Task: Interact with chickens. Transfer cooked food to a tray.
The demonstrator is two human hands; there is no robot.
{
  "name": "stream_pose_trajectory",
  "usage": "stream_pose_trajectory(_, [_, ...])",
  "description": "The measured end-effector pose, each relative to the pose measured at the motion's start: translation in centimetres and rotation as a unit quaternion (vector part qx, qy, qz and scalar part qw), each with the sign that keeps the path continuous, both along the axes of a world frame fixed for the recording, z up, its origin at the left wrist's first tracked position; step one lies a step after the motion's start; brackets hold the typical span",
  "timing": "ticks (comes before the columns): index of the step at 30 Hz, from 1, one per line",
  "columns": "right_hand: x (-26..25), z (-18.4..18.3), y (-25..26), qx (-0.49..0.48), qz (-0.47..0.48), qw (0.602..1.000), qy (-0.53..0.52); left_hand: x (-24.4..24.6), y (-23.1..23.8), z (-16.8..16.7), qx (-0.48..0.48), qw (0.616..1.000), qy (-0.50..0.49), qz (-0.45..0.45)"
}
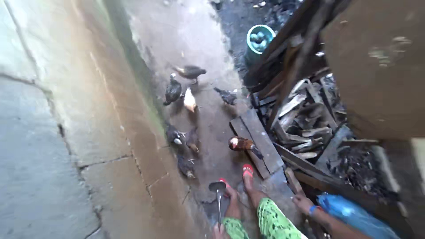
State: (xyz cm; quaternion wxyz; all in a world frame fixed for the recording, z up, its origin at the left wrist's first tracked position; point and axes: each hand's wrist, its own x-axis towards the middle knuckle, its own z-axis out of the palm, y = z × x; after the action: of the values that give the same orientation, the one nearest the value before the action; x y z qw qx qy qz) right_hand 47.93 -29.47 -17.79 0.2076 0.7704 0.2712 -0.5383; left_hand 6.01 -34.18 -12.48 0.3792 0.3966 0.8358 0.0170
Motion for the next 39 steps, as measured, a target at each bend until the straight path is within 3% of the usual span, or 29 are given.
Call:
stream_pose_trajectory(3, [6.2,8.5,-5.3,0.003,-0.033,0.998,-0.046,0.5,5.1,6.3,0.049,0.996,-0.020,-0.070])
stream_pose_trajectory(6, [8.5,14.4,-9.4,0.021,-0.065,0.996,-0.054,1.1,9.6,10.8,0.155,0.977,-0.012,-0.143])
stream_pose_trajectory(9, [7.2,18.3,-11.3,0.055,-0.138,0.988,-0.052,2.3,13.7,14.0,0.327,0.924,-0.006,-0.197])
stream_pose_trajectory(12, [4.3,19.7,-13.5,0.099,-0.214,0.971,-0.045,3.8,17.9,17.3,0.376,0.885,-0.017,-0.274])
stream_pose_trajectory(21, [-11.2,18.4,-21.2,0.160,-0.393,0.905,-0.024,8.8,26.0,23.8,0.396,0.775,-0.089,-0.484])
stream_pose_trajectory(24, [-17.0,14.4,-26.4,0.154,-0.442,0.883,-0.043,10.8,26.0,24.6,0.410,0.740,-0.130,-0.517])
stream_pose_trajectory(28, [-22.5,12.3,-32.2,0.111,-0.467,0.877,-0.024,13.6,24.9,25.8,0.416,0.712,-0.177,-0.538])
stream_pose_trajectory(31, [-27.0,4.3,-37.1,0.129,-0.502,0.851,-0.080,15.3,23.9,26.9,0.403,0.701,-0.200,-0.553])
stream_pose_trajectory(33, [-27.7,2.3,-38.0,0.112,-0.545,0.829,-0.064,16.3,23.3,27.5,0.402,0.687,-0.213,-0.566])
stream_pose_trajectory(35, [-27.1,3.2,-37.0,0.102,-0.561,0.819,-0.061,17.5,22.7,28.0,0.399,0.678,-0.214,-0.579])
stream_pose_trajectory(39, [-22.6,11.5,-33.9,0.160,-0.605,0.779,-0.048,20.3,20.5,28.3,0.392,0.670,-0.219,-0.591])
